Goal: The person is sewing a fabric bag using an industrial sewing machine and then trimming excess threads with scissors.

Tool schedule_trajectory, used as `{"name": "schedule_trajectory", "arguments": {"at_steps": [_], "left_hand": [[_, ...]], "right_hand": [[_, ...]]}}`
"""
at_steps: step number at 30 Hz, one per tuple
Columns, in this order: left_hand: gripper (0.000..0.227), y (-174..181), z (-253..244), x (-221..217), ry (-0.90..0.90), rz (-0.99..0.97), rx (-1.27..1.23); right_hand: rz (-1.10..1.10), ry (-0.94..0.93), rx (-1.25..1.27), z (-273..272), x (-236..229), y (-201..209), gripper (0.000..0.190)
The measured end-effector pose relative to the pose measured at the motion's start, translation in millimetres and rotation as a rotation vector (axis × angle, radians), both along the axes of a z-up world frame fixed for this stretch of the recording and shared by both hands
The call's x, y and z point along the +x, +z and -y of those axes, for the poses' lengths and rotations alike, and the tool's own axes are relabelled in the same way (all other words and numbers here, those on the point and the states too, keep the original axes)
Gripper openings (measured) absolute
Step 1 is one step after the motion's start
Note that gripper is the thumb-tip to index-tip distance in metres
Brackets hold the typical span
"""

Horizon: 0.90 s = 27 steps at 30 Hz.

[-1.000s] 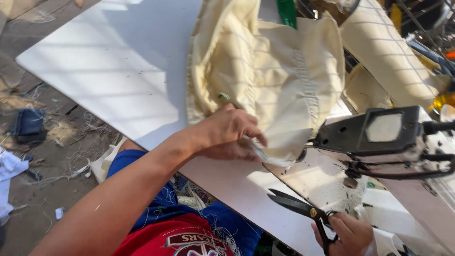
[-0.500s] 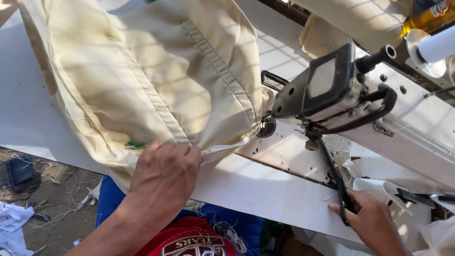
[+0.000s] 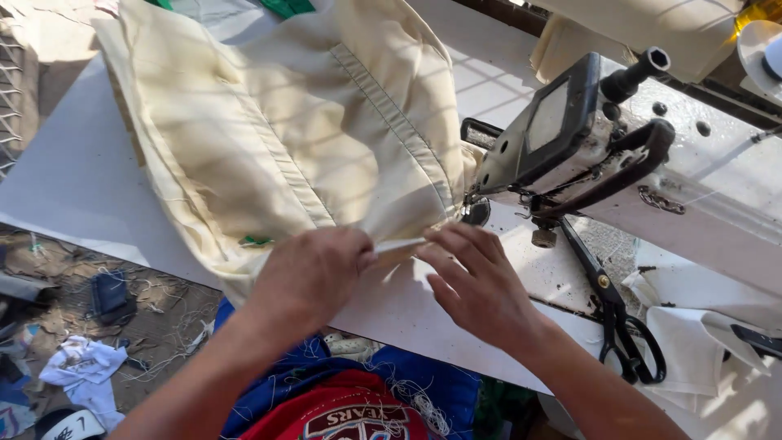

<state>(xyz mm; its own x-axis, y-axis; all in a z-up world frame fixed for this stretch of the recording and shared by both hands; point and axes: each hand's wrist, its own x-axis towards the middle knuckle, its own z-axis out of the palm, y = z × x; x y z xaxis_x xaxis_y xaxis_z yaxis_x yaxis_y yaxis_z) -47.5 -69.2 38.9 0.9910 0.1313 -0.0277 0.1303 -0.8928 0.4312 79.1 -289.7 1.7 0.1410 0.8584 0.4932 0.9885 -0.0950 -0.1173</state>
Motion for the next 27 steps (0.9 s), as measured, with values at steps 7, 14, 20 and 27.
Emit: {"name": "schedule_trajectory", "arguments": {"at_steps": [7, 14, 20, 27], "left_hand": [[0.039, 15, -29, 16, 0.103, -0.184, -0.402], [0.031, -24, 25, -17, -0.048, 0.165, 0.403], [0.018, -63, -6, -8, -0.082, 0.731, 0.522], [0.015, -49, 22, -34, 0.115, 0.414, 0.181]], "right_hand": [[-0.051, 0.049, 0.114, -56, 16, -2, 0.029], [-0.274, 0.146, -0.09, -46, 17, 24, 0.015], [-0.244, 0.169, -0.08, -50, 16, 11, 0.014], [-0.454, 0.183, -0.286, -57, 21, 19, 0.011]]}}
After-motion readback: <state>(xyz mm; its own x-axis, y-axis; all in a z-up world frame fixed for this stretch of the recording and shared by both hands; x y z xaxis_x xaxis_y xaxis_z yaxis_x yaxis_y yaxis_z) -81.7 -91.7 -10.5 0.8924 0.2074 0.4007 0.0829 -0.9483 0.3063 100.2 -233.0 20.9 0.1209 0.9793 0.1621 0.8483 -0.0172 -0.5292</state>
